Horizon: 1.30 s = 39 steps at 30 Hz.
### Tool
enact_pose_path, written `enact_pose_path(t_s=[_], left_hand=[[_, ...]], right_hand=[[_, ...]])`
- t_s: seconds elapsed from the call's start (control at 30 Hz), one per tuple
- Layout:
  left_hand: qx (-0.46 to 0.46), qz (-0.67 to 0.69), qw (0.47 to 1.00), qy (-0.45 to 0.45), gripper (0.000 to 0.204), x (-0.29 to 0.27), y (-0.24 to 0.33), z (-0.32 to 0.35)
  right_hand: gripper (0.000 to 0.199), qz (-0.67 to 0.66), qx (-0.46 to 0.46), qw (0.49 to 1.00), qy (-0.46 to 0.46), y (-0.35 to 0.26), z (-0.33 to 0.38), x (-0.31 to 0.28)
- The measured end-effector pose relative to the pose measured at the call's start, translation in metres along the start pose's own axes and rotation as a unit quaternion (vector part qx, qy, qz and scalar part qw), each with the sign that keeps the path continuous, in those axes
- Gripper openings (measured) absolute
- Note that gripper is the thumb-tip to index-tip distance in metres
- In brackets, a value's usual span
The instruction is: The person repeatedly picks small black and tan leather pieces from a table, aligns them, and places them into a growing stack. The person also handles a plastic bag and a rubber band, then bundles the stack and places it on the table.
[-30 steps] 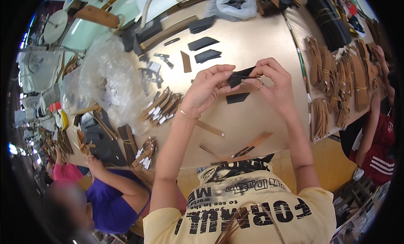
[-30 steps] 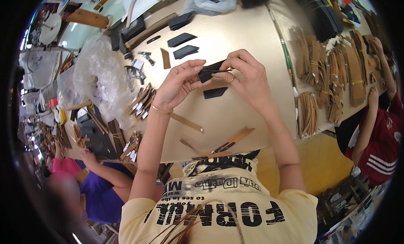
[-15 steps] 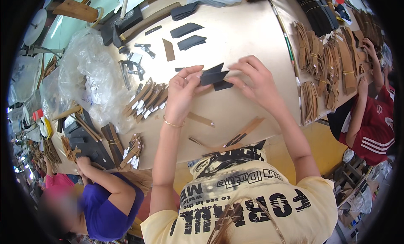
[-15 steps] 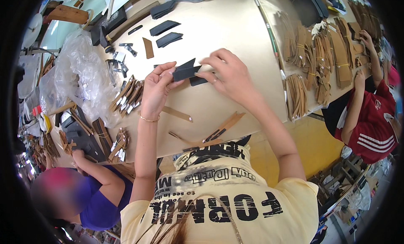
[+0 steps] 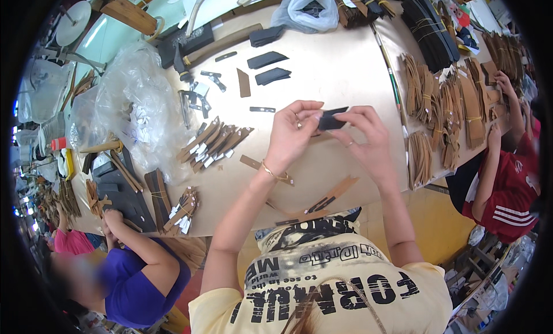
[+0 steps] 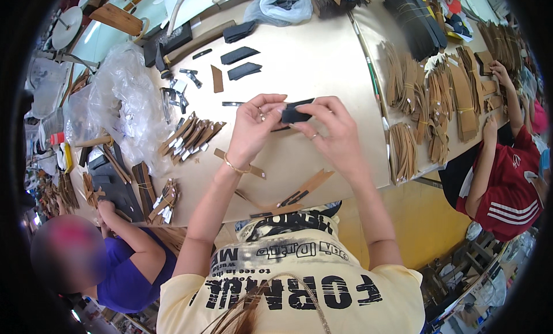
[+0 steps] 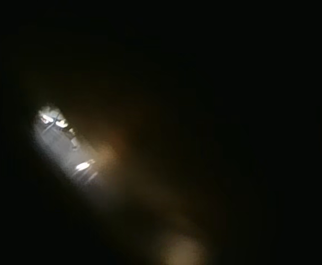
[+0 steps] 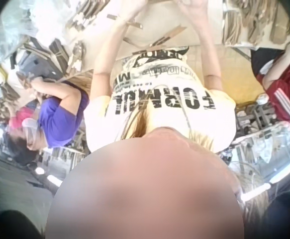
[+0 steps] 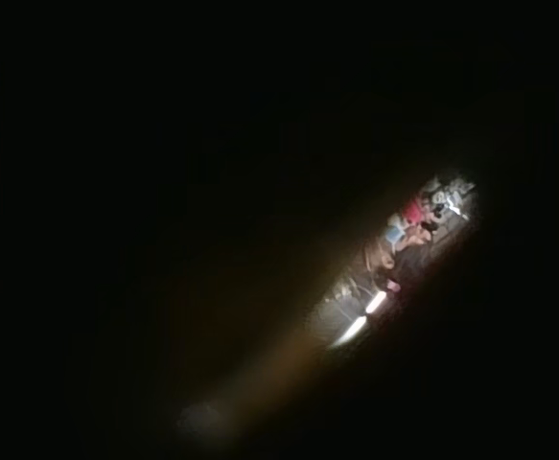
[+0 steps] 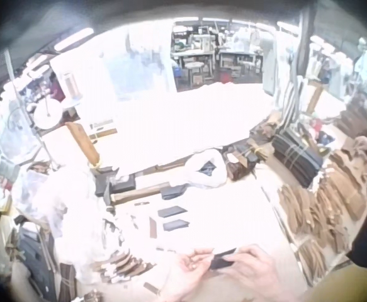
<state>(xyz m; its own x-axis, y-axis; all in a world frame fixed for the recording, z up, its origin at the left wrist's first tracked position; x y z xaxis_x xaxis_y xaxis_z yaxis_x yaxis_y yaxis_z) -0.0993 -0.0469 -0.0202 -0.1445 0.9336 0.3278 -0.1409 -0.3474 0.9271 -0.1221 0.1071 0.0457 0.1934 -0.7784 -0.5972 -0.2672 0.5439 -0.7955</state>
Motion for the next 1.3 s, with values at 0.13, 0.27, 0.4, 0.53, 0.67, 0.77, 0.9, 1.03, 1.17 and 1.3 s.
enact_pose_path(t_s=[0.13, 0.27, 0.4, 0.53, 0.67, 0.77, 0.9, 1.03, 1.17, 1.3], left_hand=[[0.027, 0.007, 0.999, 0.033, 0.023, -0.003, 0.003, 0.005], [0.002, 0.018, 0.997, 0.074, 0.020, -0.014, -0.005, 0.000], [0.088, -0.037, 0.985, 0.145, 0.019, -0.047, 0.016, -0.018], [0.077, -0.060, 0.983, 0.152, 0.019, -0.064, 0.022, -0.021], [0.047, -0.006, 0.992, 0.120, 0.021, -0.053, 0.012, -0.021], [0.025, 0.021, 0.994, 0.100, 0.025, -0.041, 0.004, -0.024], [-0.004, 0.064, 0.997, 0.049, 0.027, -0.019, -0.006, -0.026], [-0.020, 0.092, 0.995, 0.037, 0.027, -0.011, -0.009, -0.022], [-0.054, 0.134, 0.989, 0.039, 0.030, -0.012, -0.010, -0.017], [-0.009, 0.092, 0.995, 0.030, 0.031, -0.009, -0.001, -0.014]], right_hand=[[0.022, -0.023, 0.029, 0.998, -0.047, 0.004, -0.012, 0.016], [0.018, 0.085, -0.098, 0.991, 0.028, -0.009, -0.010, 0.003], [0.013, 0.038, -0.021, 0.999, -0.007, 0.020, -0.031, -0.011], [0.011, 0.100, -0.004, 0.990, -0.100, 0.047, -0.065, 0.008], [0.014, 0.090, -0.063, 0.994, 0.007, 0.041, -0.076, 0.010], [0.021, 0.017, -0.032, 0.998, 0.047, 0.037, -0.065, 0.001], [0.025, 0.004, -0.050, 0.999, -0.004, 0.020, -0.049, 0.009], [0.028, 0.038, -0.058, 0.997, -0.019, 0.013, -0.048, 0.014], [0.032, -0.011, -0.012, 1.000, -0.024, 0.014, -0.048, 0.011], [0.037, 0.027, -0.010, 0.999, -0.025, 0.010, -0.048, 0.008]])
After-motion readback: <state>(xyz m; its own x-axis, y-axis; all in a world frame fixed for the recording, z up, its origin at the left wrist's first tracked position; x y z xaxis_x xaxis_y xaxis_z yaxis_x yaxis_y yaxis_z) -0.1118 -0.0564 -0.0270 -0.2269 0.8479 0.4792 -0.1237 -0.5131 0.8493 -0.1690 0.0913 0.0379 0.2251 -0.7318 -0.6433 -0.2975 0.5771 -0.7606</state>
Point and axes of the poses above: each hand's wrist, its own z-axis away from the middle knuckle, its own x-axis out of the palm, y = z × x, the point moved 8 cm from there along -z, towards the middle knuckle, and after that the axes turned 10 degrees about x, right-handed, at the moved point
